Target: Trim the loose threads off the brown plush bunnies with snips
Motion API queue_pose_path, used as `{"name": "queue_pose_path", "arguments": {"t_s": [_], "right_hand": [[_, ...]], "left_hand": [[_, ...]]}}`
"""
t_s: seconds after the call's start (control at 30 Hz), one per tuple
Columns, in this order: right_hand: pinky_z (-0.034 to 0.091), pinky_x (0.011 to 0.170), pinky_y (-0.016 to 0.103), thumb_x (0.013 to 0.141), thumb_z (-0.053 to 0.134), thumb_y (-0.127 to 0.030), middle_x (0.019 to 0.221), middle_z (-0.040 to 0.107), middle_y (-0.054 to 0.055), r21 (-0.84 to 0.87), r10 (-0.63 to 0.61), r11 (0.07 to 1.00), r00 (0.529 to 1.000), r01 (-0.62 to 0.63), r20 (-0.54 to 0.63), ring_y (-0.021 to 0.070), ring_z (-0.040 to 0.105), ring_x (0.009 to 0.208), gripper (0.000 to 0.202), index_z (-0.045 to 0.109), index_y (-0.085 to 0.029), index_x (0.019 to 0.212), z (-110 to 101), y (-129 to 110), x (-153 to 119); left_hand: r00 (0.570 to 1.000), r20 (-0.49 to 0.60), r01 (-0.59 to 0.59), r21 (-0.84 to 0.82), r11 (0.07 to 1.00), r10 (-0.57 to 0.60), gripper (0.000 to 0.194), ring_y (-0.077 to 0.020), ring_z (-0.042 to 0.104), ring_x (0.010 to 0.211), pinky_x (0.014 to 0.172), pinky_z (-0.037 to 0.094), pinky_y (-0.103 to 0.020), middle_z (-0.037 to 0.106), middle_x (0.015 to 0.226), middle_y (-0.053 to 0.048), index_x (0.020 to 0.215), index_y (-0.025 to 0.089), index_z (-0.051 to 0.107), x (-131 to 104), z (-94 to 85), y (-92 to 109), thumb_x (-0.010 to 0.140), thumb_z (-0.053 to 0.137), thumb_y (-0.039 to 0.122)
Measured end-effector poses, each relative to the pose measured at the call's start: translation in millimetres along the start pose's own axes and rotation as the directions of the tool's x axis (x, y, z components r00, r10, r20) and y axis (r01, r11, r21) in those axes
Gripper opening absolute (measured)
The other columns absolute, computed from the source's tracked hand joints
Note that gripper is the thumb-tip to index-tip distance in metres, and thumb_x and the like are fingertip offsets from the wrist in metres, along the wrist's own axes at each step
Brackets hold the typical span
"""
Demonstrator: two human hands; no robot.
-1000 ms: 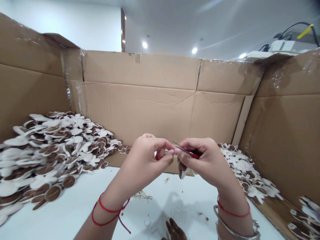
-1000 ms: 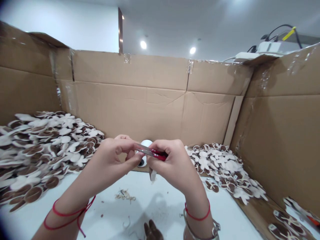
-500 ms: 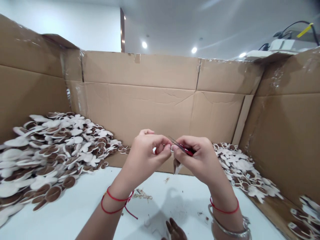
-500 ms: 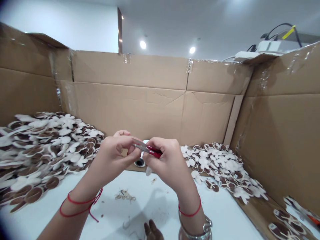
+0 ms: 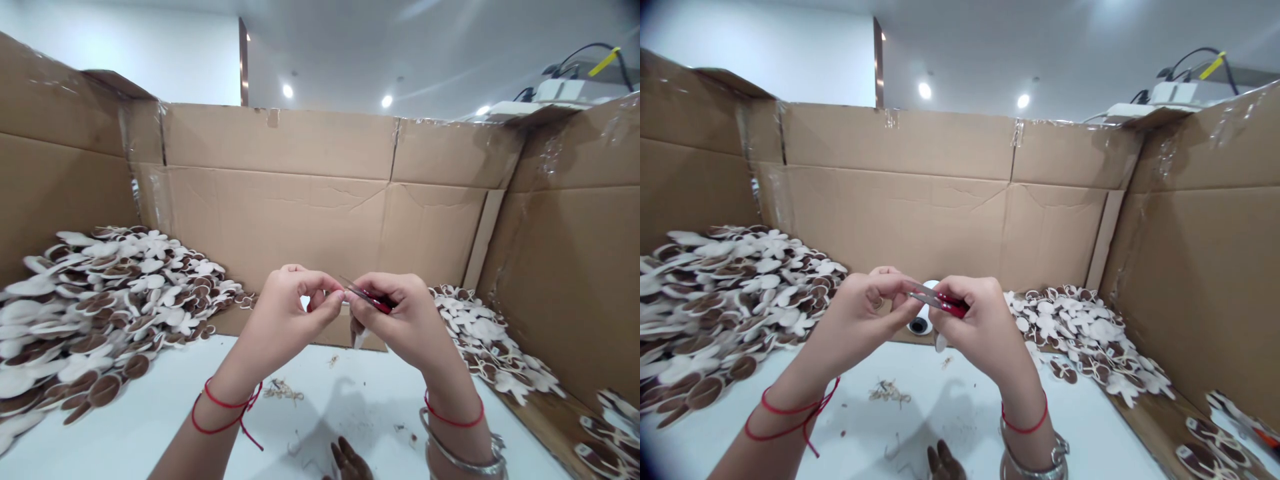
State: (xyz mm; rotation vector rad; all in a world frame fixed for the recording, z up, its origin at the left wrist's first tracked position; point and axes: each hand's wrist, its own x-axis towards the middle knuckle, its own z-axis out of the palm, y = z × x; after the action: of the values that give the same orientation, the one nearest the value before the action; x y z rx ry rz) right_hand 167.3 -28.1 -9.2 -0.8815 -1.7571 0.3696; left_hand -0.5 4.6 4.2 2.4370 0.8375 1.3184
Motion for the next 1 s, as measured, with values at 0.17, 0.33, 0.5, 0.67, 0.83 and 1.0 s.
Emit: {"name": "queue_pose_path", "arguments": {"t_s": [0.17,0.33,0.5,0.67,0.83,1.0], "right_hand": [[0.032,0.044,0.017,0.074,0.055,-0.008,0.051,0.06,-0.002,-0.087,-0.078,0.993,0.996,0.074,-0.04,0.0074,0.043,0.046,0.011,0.064,-0.012,0.068,5,-3,1],[0.032,0.043,0.018,0.075,0.055,-0.01,0.051,0.062,-0.001,-0.104,-0.092,0.991,0.995,0.088,-0.035,0.0076,0.044,0.046,0.012,0.065,-0.012,0.068,7,-1,1],[0.032,0.044,0.019,0.075,0.055,-0.009,0.051,0.062,-0.001,-0.119,-0.1,0.988,0.995,0.095,-0.03,0.0081,0.044,0.045,0.013,0.064,-0.012,0.067,7,1,3],[0.034,0.044,0.02,0.078,0.056,-0.013,0.051,0.062,0.0,-0.109,-0.123,0.987,0.991,0.116,-0.056,0.0098,0.049,0.045,0.013,0.064,-0.012,0.067,6,0,0],[0.036,0.044,0.021,0.077,0.056,-0.013,0.051,0.062,0.0,-0.084,-0.144,0.987,0.985,0.137,-0.09,0.0109,0.052,0.045,0.013,0.064,-0.013,0.067,7,1,-1],[0.039,0.045,0.022,0.079,0.058,-0.016,0.052,0.063,0.001,-0.058,-0.176,0.984,0.977,0.17,-0.117,0.0118,0.054,0.045,0.013,0.063,-0.015,0.067,10,1,0]], "left_hand": [[0.993,-0.109,-0.034,0.029,0.999,0.037,0.018,-0.016,0.048,0.063,0.068,0.039,-0.03,0.049,0.044,0.003,0.065,0.013,0.071,-1,6.5,0,0.076,0.058,0.016],[0.988,-0.127,-0.076,0.051,0.996,0.082,0.019,-0.0152,0.049,0.061,0.068,0.04,-0.03,0.051,0.046,0.002,0.063,0.012,0.07,2,9.6,-3,0.076,0.057,0.013],[0.984,-0.142,-0.103,0.028,0.994,0.106,0.016,-0.0152,0.049,0.062,0.068,0.041,-0.03,0.051,0.047,0.003,0.063,0.012,0.069,3,10.3,-8,0.074,0.058,0.012],[0.971,-0.195,-0.147,-0.037,0.988,0.138,0.017,-0.0102,0.043,0.053,0.08,0.042,-0.032,0.047,0.046,0.007,0.061,0.013,0.066,1,13.8,-7,0.076,0.059,0.015],[0.956,-0.261,-0.162,-0.087,0.983,0.135,0.017,-0.0087,0.041,0.047,0.09,0.042,-0.036,0.048,0.045,0.008,0.061,0.015,0.063,2,20.3,-7,0.077,0.058,0.017],[0.958,-0.28,-0.099,-0.132,0.986,0.059,0.014,-0.0135,0.05,0.057,0.087,0.044,-0.037,0.056,0.048,0.004,0.061,0.017,0.062,3,20.8,-6,0.075,0.058,0.019]]}}
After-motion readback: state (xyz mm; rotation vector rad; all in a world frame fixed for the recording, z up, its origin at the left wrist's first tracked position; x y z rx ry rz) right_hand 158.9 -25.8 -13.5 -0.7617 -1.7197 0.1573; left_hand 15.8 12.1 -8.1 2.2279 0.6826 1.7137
